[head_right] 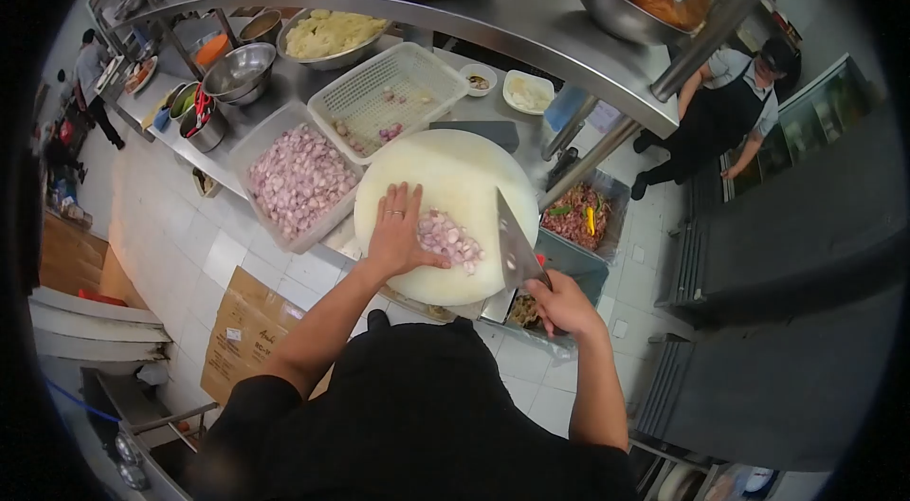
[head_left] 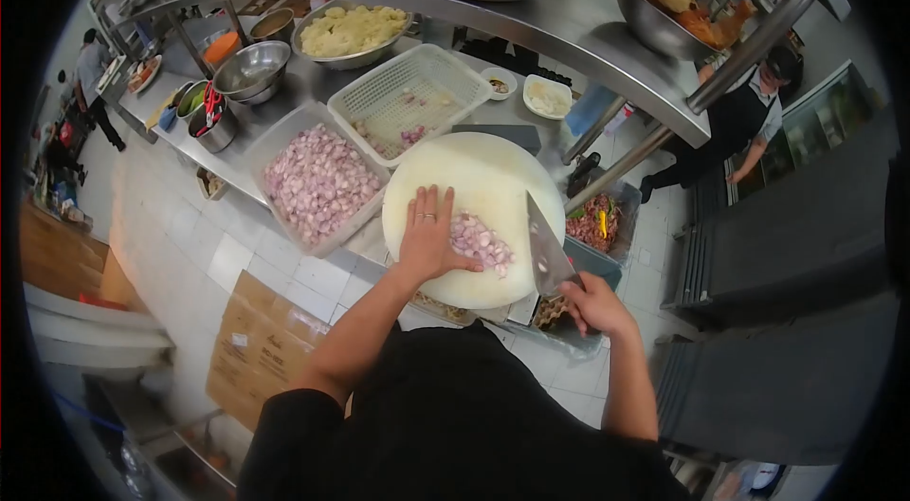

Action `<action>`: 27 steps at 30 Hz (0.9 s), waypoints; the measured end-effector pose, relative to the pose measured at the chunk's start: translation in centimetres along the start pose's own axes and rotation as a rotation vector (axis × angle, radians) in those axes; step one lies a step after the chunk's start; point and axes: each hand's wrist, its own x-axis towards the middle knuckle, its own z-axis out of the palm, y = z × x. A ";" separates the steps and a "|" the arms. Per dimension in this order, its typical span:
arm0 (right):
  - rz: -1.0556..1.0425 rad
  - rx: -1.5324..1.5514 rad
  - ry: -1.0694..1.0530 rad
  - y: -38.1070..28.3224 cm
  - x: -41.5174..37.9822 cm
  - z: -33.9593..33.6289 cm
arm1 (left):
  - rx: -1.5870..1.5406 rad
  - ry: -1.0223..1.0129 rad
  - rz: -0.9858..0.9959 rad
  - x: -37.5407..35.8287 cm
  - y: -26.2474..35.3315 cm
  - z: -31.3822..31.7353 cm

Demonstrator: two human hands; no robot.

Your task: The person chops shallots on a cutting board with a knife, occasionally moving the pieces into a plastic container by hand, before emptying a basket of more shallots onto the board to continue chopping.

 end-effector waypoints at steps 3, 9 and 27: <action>0.148 0.317 -0.045 3.1 0.3 0.7 | -0.094 0.002 0.070 0.1 0.5 1.0; 0.101 0.275 -0.149 -1.2 3.9 6.9 | -0.137 0.184 0.062 -0.6 4.6 3.1; -0.120 0.262 -0.497 -14.8 12.4 22.4 | 0.250 0.309 -0.465 2.2 -27.2 -4.2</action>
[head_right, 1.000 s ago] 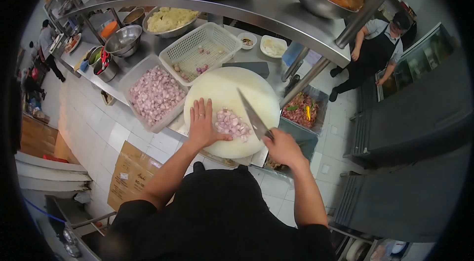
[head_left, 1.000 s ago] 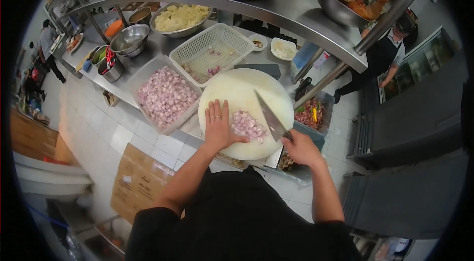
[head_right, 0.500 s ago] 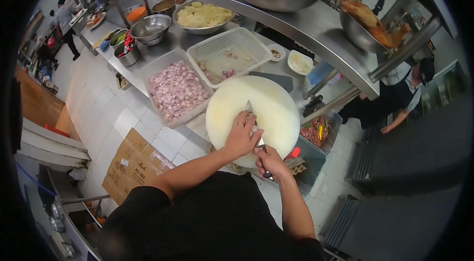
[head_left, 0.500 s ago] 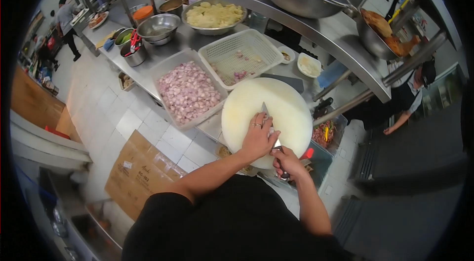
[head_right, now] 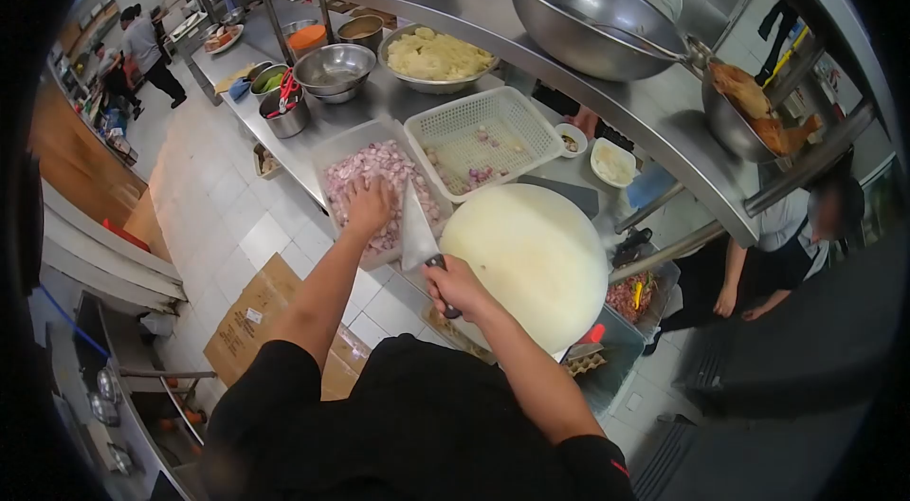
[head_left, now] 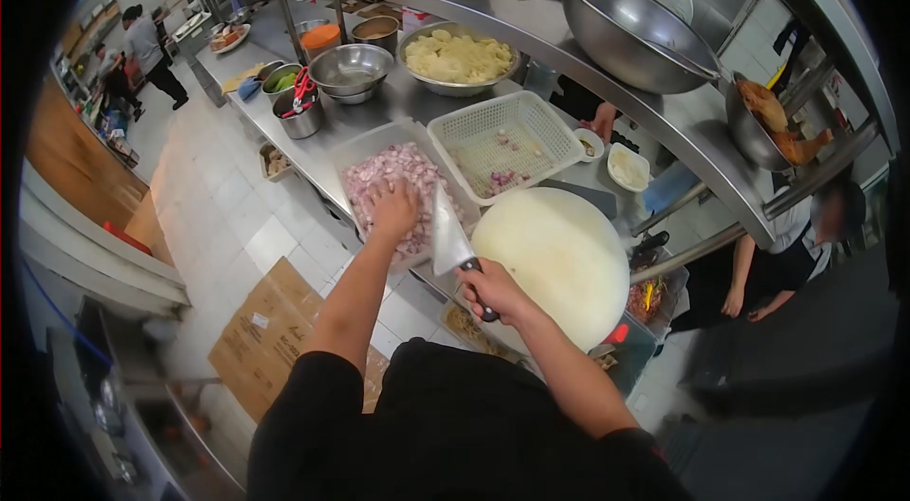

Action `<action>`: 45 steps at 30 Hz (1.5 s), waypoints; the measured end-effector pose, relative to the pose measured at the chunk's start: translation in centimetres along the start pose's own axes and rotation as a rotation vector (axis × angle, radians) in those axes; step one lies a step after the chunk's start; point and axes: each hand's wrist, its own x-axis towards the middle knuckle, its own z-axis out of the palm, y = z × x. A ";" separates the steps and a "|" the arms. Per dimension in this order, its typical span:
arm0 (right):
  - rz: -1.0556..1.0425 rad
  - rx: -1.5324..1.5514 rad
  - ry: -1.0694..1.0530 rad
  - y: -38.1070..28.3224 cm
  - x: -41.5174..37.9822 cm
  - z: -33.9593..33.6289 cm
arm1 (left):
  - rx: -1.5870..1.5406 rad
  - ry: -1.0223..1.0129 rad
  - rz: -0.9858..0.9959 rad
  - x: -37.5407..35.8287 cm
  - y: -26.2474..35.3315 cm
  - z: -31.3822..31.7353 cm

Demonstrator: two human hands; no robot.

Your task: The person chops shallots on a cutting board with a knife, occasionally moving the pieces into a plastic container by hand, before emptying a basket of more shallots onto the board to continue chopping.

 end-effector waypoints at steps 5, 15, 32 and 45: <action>-0.033 -0.005 0.072 1.5 -5.0 -4.1 | -0.003 -0.172 -0.207 0.3 4.6 -6.7; -0.148 0.117 0.549 8.9 -8.4 -8.2 | -0.273 -0.444 0.096 15.6 12.4 -1.3; -0.211 0.157 0.700 9.0 -7.8 -7.8 | -0.240 -0.386 0.247 29.2 6.3 -2.7; 0.004 -1.162 1.153 6.2 -10.7 -10.9 | -0.499 -0.241 0.127 20.3 9.8 -20.6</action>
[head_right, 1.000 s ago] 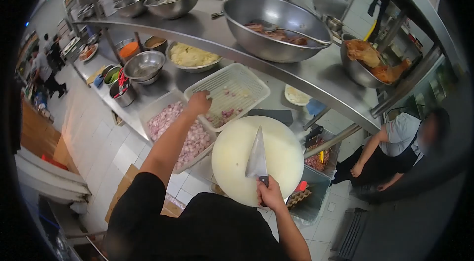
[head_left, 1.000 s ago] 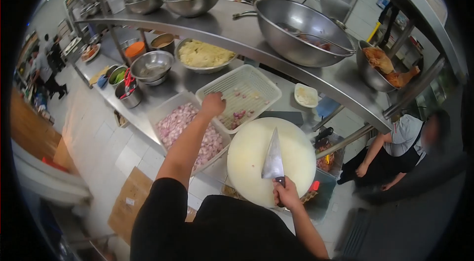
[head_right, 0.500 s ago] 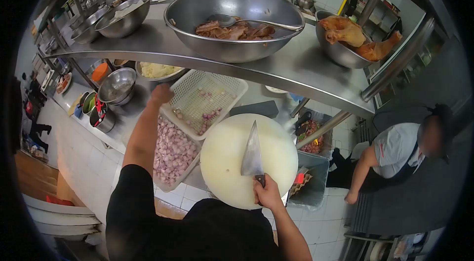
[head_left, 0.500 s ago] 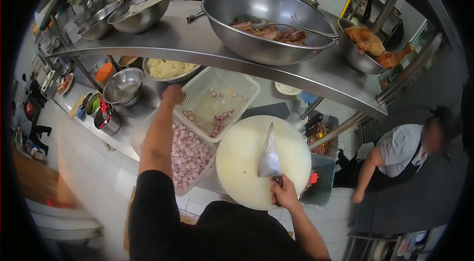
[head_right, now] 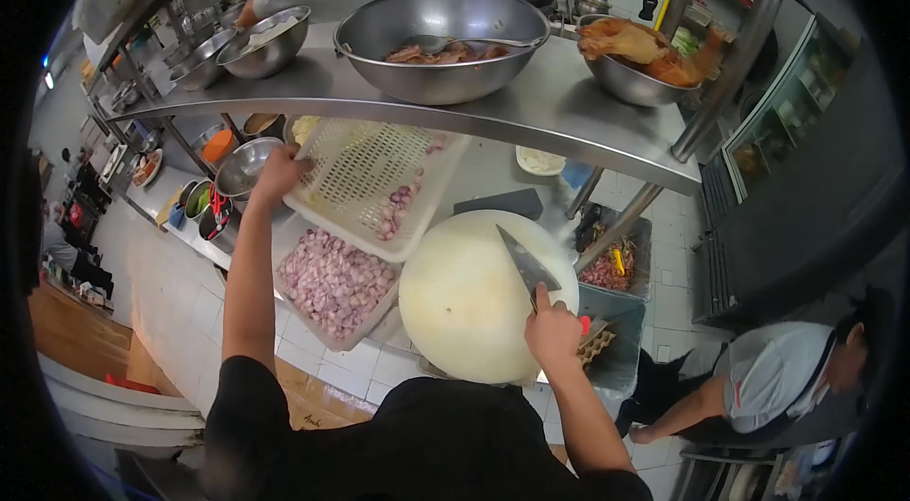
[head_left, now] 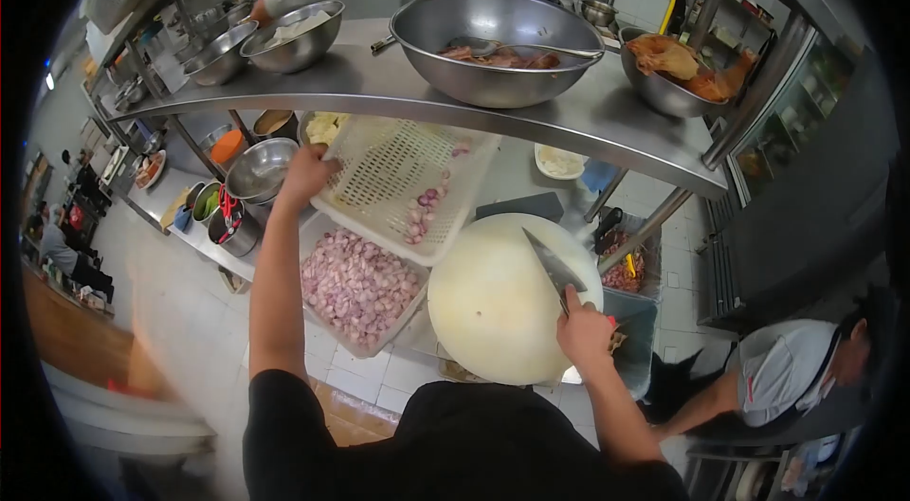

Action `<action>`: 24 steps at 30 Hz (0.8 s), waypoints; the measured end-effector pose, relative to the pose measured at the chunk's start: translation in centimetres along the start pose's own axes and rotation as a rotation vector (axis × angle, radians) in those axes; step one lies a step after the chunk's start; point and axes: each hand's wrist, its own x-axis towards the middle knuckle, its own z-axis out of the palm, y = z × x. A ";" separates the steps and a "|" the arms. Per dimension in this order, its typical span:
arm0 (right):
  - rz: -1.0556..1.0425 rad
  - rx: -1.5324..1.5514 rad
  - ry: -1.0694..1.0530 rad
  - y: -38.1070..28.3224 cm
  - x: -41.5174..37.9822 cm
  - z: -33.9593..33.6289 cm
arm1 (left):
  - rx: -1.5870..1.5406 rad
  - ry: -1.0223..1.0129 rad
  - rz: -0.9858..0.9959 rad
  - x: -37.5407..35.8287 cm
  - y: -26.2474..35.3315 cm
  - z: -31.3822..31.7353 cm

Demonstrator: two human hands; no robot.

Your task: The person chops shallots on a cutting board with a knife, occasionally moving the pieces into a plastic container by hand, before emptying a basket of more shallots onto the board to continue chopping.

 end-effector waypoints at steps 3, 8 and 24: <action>-0.035 -0.113 -0.036 1.2 0.8 2.4 | -0.159 0.000 0.026 -3.1 -1.3 2.8; 0.009 0.723 -0.188 -1.7 5.6 -0.7 | -0.337 -0.040 -0.009 -8.3 -0.3 6.6; 0.355 1.576 -0.767 -5.7 -0.7 -3.1 | -1.136 0.043 -0.236 -33.9 1.4 18.2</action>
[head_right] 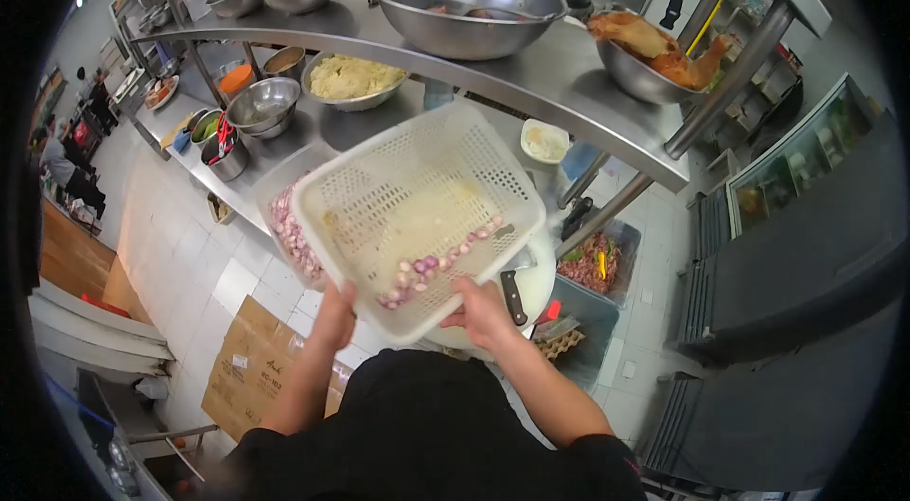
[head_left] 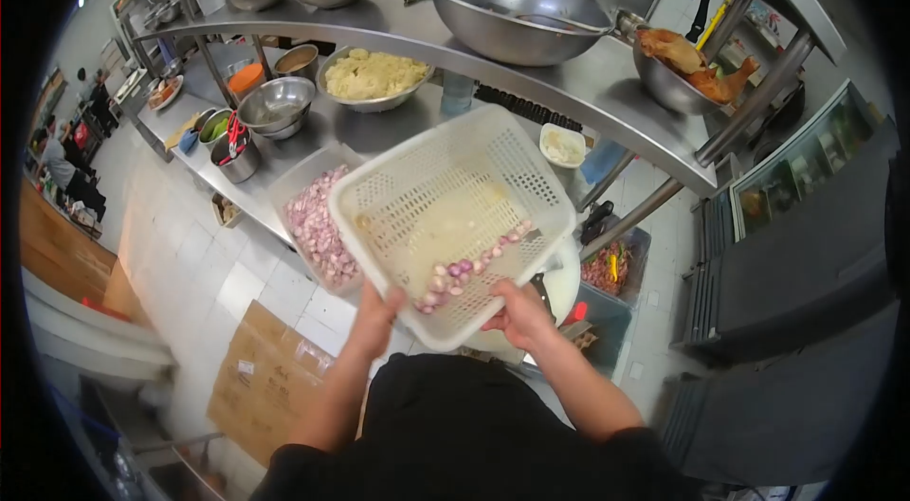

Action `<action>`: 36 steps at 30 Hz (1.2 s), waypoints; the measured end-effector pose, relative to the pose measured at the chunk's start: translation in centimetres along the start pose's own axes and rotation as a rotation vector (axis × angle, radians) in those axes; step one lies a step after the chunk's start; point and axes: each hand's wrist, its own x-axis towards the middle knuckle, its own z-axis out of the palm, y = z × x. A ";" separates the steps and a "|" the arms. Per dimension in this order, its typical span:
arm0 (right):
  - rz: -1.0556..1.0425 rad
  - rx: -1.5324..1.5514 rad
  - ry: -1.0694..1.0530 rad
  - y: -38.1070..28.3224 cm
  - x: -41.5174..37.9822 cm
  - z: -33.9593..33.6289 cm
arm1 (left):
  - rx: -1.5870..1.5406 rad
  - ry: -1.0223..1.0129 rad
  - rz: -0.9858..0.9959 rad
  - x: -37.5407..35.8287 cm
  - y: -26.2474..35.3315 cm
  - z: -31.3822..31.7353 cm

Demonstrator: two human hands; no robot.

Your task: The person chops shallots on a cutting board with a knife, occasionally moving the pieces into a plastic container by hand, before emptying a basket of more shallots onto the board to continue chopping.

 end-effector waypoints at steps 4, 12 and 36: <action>0.081 -0.017 -0.180 1.5 0.5 0.8 | 0.003 0.054 0.002 -2.7 7.5 3.4; -0.213 -0.265 0.272 -0.3 6.9 -2.7 | 0.149 0.123 0.129 -4.2 16.5 1.7; -0.772 -0.455 0.429 4.3 11.4 -2.2 | 0.643 0.051 0.490 -1.2 14.2 11.2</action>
